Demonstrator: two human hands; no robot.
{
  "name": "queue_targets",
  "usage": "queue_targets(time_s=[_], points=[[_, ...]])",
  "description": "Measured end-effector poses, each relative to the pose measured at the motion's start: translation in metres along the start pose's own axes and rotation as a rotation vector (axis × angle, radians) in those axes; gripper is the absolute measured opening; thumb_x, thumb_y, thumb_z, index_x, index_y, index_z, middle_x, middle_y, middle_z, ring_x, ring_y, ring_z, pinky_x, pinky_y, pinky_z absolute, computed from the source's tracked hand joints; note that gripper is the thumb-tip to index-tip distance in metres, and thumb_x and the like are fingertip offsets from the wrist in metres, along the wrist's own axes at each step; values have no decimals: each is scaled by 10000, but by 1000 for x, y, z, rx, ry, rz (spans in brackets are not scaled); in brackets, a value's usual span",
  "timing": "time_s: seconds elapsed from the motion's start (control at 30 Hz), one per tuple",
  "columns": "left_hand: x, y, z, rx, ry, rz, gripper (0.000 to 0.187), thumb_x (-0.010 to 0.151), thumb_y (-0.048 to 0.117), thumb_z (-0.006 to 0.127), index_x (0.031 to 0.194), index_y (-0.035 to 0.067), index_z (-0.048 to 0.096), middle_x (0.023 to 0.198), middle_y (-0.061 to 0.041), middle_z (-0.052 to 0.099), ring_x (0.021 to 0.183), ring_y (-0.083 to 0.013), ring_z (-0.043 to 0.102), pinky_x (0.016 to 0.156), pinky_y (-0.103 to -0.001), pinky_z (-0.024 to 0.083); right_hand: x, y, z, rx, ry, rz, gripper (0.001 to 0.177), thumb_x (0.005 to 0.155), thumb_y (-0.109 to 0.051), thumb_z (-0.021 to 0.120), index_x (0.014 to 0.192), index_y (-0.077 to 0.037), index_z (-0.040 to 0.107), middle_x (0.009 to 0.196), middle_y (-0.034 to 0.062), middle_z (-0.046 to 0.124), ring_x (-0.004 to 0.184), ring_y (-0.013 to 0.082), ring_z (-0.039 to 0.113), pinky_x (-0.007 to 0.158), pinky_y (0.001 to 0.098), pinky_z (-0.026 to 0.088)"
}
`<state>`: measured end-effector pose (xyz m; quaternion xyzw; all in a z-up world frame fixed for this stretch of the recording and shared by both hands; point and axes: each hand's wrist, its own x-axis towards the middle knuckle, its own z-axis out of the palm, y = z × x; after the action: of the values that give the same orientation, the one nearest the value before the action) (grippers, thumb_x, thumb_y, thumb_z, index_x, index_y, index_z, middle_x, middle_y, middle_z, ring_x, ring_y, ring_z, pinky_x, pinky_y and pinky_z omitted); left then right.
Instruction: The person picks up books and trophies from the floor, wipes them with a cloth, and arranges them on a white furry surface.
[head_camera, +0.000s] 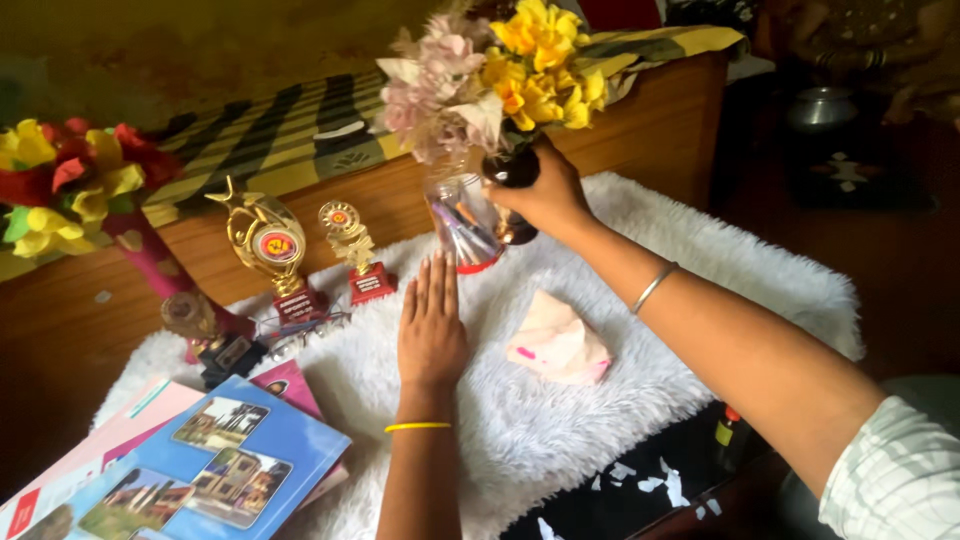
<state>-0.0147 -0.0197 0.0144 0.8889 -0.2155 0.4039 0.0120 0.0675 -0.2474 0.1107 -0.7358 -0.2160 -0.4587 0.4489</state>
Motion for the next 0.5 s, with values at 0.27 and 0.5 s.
queue_targets(time_s=[0.27, 0.5], points=[[2, -2, 4, 5, -33, -33, 838, 778, 75, 526, 1568, -16, 263, 1660, -158, 264, 1534, -292, 249, 1234, -434, 202, -1, 60, -30, -53, -28, 240, 678, 632, -345, 920, 1177, -57, 639, 1110, 136, 737, 1018, 275, 720, 901, 374, 554], [4, -3, 5, -33, -93, -64, 862, 753, 92, 544, 1549, -47, 247, 1650, -184, 252, 1529, -309, 231, 1227, -430, 201, 10, 120, -7, -161, 26, 407, 721, 609, -390, 933, 1172, -54, 634, 1127, 144, 729, 1041, 307, 703, 918, 409, 549]])
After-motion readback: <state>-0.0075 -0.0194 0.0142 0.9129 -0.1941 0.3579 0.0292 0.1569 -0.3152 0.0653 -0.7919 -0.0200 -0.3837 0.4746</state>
